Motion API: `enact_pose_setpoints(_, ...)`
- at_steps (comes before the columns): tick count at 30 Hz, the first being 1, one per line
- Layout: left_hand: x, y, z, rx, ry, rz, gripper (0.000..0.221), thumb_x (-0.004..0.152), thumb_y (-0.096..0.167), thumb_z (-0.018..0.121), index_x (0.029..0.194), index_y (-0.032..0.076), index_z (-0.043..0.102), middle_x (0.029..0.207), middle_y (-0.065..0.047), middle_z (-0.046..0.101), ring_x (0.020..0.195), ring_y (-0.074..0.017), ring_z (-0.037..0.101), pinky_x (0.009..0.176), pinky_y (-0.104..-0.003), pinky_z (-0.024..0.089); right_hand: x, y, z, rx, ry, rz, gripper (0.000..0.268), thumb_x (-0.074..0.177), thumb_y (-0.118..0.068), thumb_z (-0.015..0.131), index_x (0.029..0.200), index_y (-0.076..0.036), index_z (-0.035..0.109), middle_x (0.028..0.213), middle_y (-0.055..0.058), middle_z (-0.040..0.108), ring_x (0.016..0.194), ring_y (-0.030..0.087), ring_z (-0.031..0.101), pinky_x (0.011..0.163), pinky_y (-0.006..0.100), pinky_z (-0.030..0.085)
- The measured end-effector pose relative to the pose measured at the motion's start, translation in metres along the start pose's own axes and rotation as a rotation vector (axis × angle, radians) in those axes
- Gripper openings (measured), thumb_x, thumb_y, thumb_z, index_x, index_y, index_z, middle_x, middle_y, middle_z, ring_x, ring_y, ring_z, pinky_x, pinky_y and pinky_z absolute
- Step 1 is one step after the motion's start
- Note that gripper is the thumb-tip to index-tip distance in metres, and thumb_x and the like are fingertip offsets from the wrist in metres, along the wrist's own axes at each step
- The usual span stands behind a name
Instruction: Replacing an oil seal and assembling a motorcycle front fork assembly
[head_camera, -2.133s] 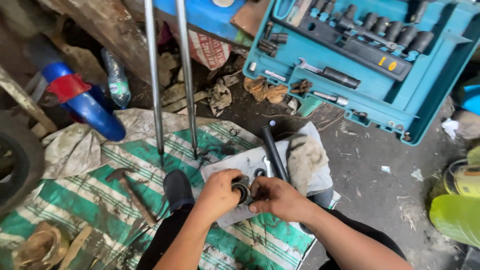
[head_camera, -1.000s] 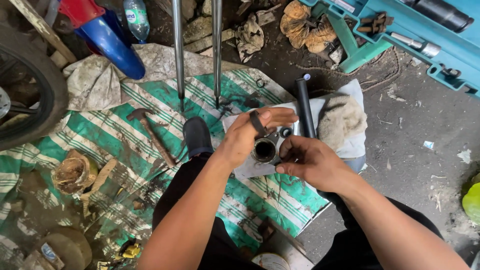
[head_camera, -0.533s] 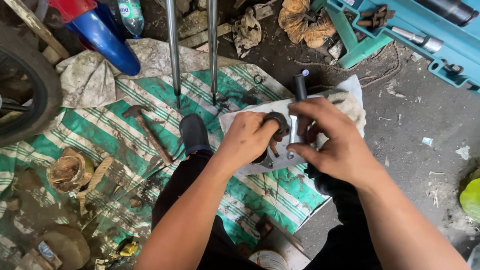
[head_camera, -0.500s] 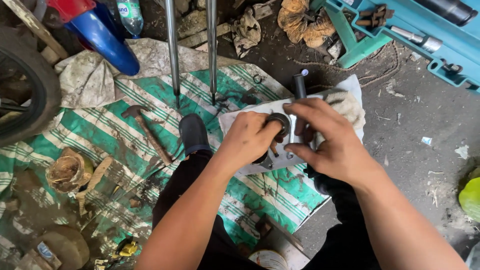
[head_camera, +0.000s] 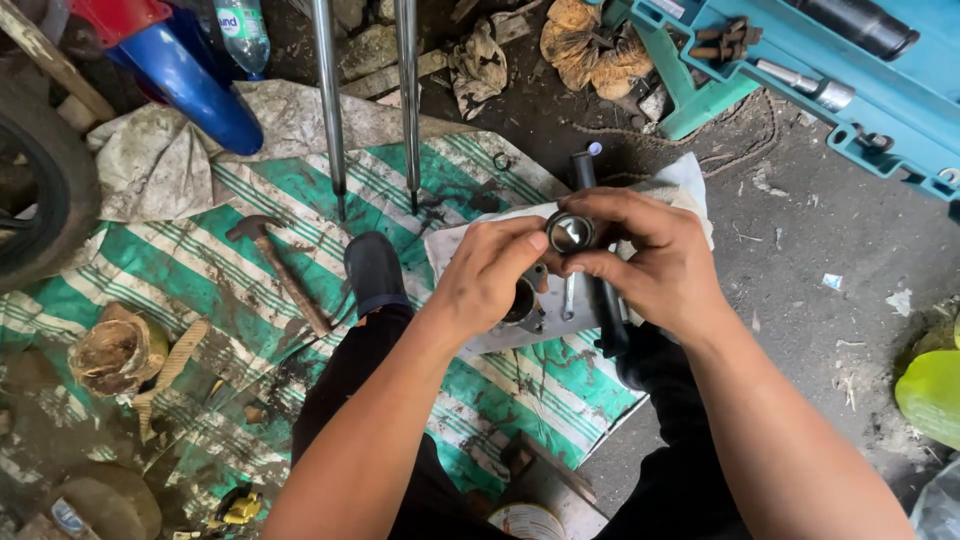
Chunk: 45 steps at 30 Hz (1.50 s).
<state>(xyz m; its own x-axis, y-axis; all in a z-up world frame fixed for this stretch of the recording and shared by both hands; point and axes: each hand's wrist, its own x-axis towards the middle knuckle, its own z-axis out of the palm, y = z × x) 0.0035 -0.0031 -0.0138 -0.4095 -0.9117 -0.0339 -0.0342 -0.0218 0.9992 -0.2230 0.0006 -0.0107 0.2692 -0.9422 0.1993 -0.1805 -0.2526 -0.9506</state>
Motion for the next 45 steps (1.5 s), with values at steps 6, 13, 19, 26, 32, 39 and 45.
enact_pose_setpoints(6,-0.004,0.001,-0.001,-0.005,0.008,0.038,0.043,0.114,0.028,0.049,0.084,0.010,0.075,0.066,-0.013,0.077,0.070,-0.0279,0.079,0.072,-0.038,0.063,-0.001,0.007,0.000,0.025,-0.016,0.045,0.060,0.076,-0.005,0.101,0.130,0.007,0.077,0.113,0.021,0.078,0.087,0.025,0.076,0.078,0.040,0.066)
enact_pose_setpoints(13,-0.003,-0.009,-0.004,-0.013,0.020,0.066,0.040,0.114,0.025,0.049,0.091,0.009,0.077,0.069,-0.013,0.078,0.075,-0.0265,0.081,0.075,-0.039,0.064,0.002,0.003,-0.001,-0.038,-0.036,0.050,0.058,0.076,0.001,0.101,0.129,0.007,0.078,0.104,0.022,0.077,0.086,0.030,0.078,0.076,0.043,0.066)
enact_pose_setpoints(19,-0.007,-0.010,-0.004,0.028,0.065,0.075,0.040,0.114,0.029,0.047,0.099,0.010,0.079,0.067,-0.008,0.078,0.074,-0.0230,0.080,0.081,-0.036,0.064,-0.004,0.011,0.007,-0.073,0.001,0.050,0.058,0.076,0.001,0.101,0.129,0.007,0.078,0.101,0.021,0.077,0.085,0.030,0.078,0.076,0.042,0.067)
enact_pose_setpoints(26,-0.024,-0.025,-0.014,0.193,0.138,-0.070,0.034,0.111,0.027,0.062,0.116,-0.001,0.080,0.103,-0.026,0.082,0.111,-0.0404,0.079,0.097,-0.051,0.059,-0.009,0.014,0.033,0.031,0.072,0.011,0.056,0.081,-0.009,0.101,0.131,-0.001,0.079,0.104,0.019,0.081,0.086,0.036,0.082,0.078,0.048,0.067)
enact_pose_setpoints(32,-0.023,-0.045,-0.031,0.188,0.124,-0.206,0.031,0.110,0.026,0.058,0.110,0.010,0.084,0.099,-0.011,0.085,0.103,-0.0216,0.078,0.099,-0.038,0.059,-0.010,0.016,0.039,0.135,0.115,0.020,0.055,0.084,-0.013,0.099,0.134,-0.005,0.077,0.105,0.018,0.082,0.081,0.036,0.082,0.073,0.046,0.066)
enact_pose_setpoints(39,-0.023,-0.048,-0.016,0.006,0.187,-0.166,0.026,0.111,0.026,0.066,0.116,0.005,0.082,0.104,-0.013,0.084,0.102,-0.0188,0.074,0.097,-0.036,0.058,-0.013,0.014,0.028,0.132,0.063,0.167,0.058,0.076,-0.005,0.100,0.130,-0.004,0.081,0.099,0.016,0.083,0.081,0.032,0.082,0.069,0.046,0.065)
enact_pose_setpoints(45,-0.014,-0.003,-0.004,0.035,0.081,-0.234,0.030,0.114,0.024,0.059,0.122,-0.001,0.073,0.114,-0.005,0.079,0.101,-0.0159,0.068,0.098,-0.029,0.055,-0.017,0.008,0.021,0.027,-0.026,0.372,0.066,0.074,-0.003,0.094,0.138,0.000,0.076,0.107,0.008,0.086,0.078,0.016,0.078,0.065,0.029,0.064)
